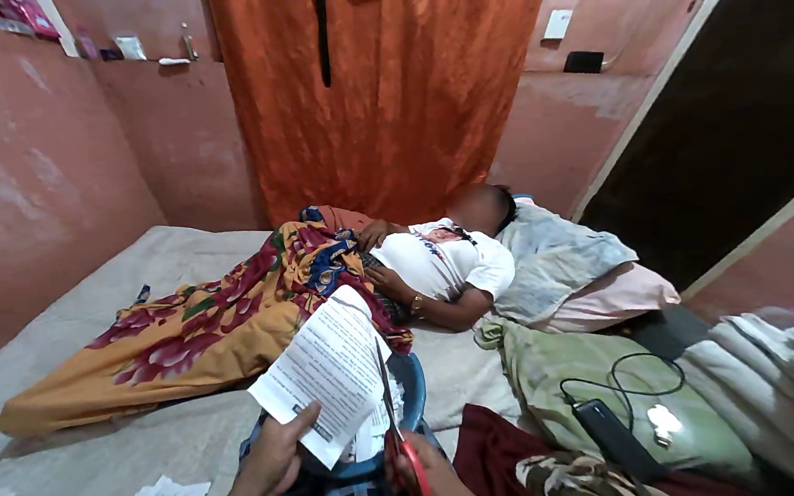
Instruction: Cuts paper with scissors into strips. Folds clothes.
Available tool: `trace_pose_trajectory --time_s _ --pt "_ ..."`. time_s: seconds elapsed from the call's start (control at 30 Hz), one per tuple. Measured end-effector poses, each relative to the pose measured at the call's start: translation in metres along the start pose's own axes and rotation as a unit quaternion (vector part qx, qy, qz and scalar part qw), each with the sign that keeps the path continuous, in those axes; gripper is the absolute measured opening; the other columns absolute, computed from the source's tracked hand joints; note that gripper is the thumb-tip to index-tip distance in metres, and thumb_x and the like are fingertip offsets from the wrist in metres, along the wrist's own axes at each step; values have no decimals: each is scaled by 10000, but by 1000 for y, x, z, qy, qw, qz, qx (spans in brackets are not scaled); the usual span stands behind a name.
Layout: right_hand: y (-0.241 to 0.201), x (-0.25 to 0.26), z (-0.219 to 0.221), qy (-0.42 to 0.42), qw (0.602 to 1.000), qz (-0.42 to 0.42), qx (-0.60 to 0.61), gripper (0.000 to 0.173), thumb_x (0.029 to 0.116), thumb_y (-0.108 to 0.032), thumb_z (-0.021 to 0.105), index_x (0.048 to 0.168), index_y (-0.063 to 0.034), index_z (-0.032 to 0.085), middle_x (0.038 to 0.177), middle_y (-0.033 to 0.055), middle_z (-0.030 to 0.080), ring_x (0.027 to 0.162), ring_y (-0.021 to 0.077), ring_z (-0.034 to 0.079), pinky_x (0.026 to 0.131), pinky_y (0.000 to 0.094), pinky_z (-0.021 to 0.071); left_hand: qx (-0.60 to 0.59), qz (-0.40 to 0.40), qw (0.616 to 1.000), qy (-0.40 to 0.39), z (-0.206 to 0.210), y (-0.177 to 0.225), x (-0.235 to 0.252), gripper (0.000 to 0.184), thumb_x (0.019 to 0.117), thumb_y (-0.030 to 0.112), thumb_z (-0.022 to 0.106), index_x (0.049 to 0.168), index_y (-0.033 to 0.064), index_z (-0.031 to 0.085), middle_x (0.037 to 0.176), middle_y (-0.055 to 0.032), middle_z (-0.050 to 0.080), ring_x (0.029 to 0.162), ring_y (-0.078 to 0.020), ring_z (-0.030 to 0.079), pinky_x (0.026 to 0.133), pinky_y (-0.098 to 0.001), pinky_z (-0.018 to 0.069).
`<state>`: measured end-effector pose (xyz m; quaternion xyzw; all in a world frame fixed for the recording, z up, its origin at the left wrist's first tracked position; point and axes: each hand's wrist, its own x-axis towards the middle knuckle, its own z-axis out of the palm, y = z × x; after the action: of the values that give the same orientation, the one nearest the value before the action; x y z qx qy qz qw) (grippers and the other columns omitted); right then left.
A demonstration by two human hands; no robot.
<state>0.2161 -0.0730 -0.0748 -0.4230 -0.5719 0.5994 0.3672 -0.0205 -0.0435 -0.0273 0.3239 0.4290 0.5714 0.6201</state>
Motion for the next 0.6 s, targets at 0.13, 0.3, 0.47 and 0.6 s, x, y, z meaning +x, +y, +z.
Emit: trace_pose_trajectory --time_s 0.13,0.3,0.47,0.6 --pt "-1 -2 -3 -26 999 5 -22 398 951 -345 581 1115 17 566 859 8 638 745 74 638 710 280 560 77 51 993 68 -1 -1 8 272 967 -64 596 1232 -58 539 964 -87 749 841 -151 751 780 -331 645" --pt "-1 -3 -5 -83 996 6 -33 631 940 -563 564 1165 28 552 899 7 650 779 63 640 723 263 551 123 160 974 106 -12 11 8 243 903 -86 639 1133 -20 600 888 11 760 785 -68 744 742 -258 642" --pt "4 -3 -7 -90 996 8 -25 647 952 -605 527 1159 7 558 885 -19 661 776 51 645 722 256 552 153 224 957 102 -25 25 11 288 894 -66 643 1170 -11 585 922 42 759 830 -40 739 773 -240 638" --pt "1 -6 -6 -70 997 21 -19 585 965 -546 525 1150 8 557 873 -25 660 768 48 646 723 255 556 179 231 952 90 -31 29 10 252 895 -36 646 1141 7 614 898 58 762 806 -30 738 760 -230 636"
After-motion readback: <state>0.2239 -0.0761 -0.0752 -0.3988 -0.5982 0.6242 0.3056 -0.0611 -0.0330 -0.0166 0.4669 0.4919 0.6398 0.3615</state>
